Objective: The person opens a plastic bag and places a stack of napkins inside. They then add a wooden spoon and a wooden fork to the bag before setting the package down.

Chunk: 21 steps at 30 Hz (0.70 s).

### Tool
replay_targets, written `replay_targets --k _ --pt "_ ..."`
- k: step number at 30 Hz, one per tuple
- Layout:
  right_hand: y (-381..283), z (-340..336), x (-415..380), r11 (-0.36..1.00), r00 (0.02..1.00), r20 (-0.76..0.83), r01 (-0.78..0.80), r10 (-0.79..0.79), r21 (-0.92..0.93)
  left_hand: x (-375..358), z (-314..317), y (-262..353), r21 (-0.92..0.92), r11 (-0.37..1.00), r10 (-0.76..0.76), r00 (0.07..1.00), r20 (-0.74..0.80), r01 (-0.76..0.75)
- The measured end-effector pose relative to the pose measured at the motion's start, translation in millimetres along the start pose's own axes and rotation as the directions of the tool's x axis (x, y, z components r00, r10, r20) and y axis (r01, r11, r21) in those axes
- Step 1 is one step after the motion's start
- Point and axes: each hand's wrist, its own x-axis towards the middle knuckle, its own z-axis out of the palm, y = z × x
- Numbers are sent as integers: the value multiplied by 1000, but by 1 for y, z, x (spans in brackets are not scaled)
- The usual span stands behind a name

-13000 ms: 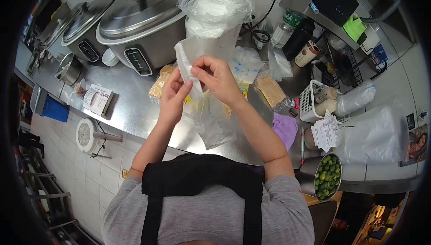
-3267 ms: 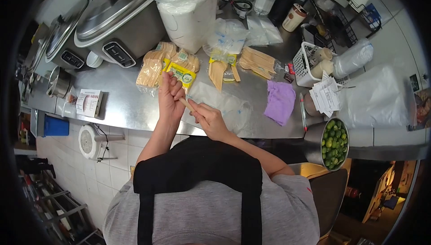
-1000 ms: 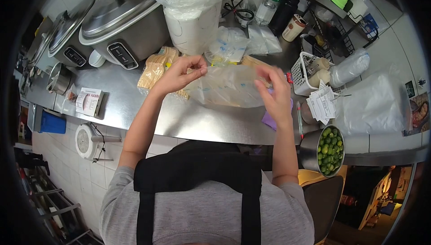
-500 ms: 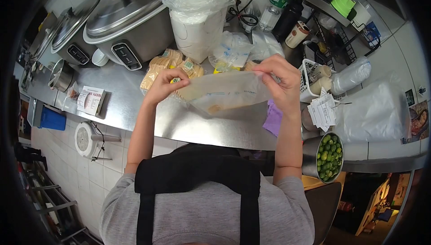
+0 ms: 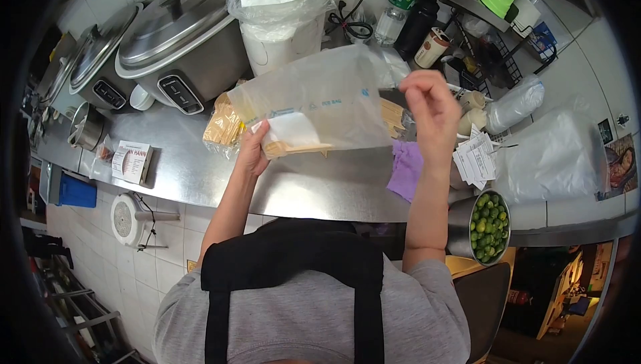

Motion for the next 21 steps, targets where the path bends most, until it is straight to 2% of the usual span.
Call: replay_targets --k 1,2,4,5,7,8,10,11,13,17,19,20,21 --pt "-1 1 -7 1000 997 69 -19 20 -14 1 -1 3 5 1000 27 999 -21 -27" --pt "-1 5 -13 1000 997 69 -14 15 -14 2 -2 5 5 1000 31 999 -19 -31" --pt "4 14 -27 991 969 215 -130 123 15 0 -5 7 -5 999 34 998 -49 -34" --pt "8 13 -34 991 968 215 -132 126 14 1 -8 7 -6 999 31 998 -49 -32" --pt "16 8 -45 943 880 342 -288 329 -168 4 -15 5 21 998 52 998 -47 -51" --pt "18 7 -50 943 880 341 -289 330 -166 4 -17 4 23 998 51 998 -48 -50" --pt "20 6 -54 971 917 320 -225 237 -73 6 -21 5 84 994 76 991 -112 -67" --pt "21 7 -51 972 917 322 -224 236 -73 6 -23 6 83 994 78 991 -113 -69" --pt "20 12 -42 992 958 259 -117 128 -55 2 -26 6 155 987 50 997 -57 -41" --pt "37 24 -36 985 951 253 -169 175 -45 -3 -26 3 261 965 29 999 17 -33" --pt "42 30 -35 930 917 160 -365 365 -26 -5 -28 0 296 955 27 999 33 -35" --pt "43 31 -34 931 917 164 -365 363 -23 -6 -30 -2 297 954 30 999 30 -37" --pt "43 32 -32 938 939 26 -343 342 56 -9 -30 -3 294 954 59 998 5 -57"
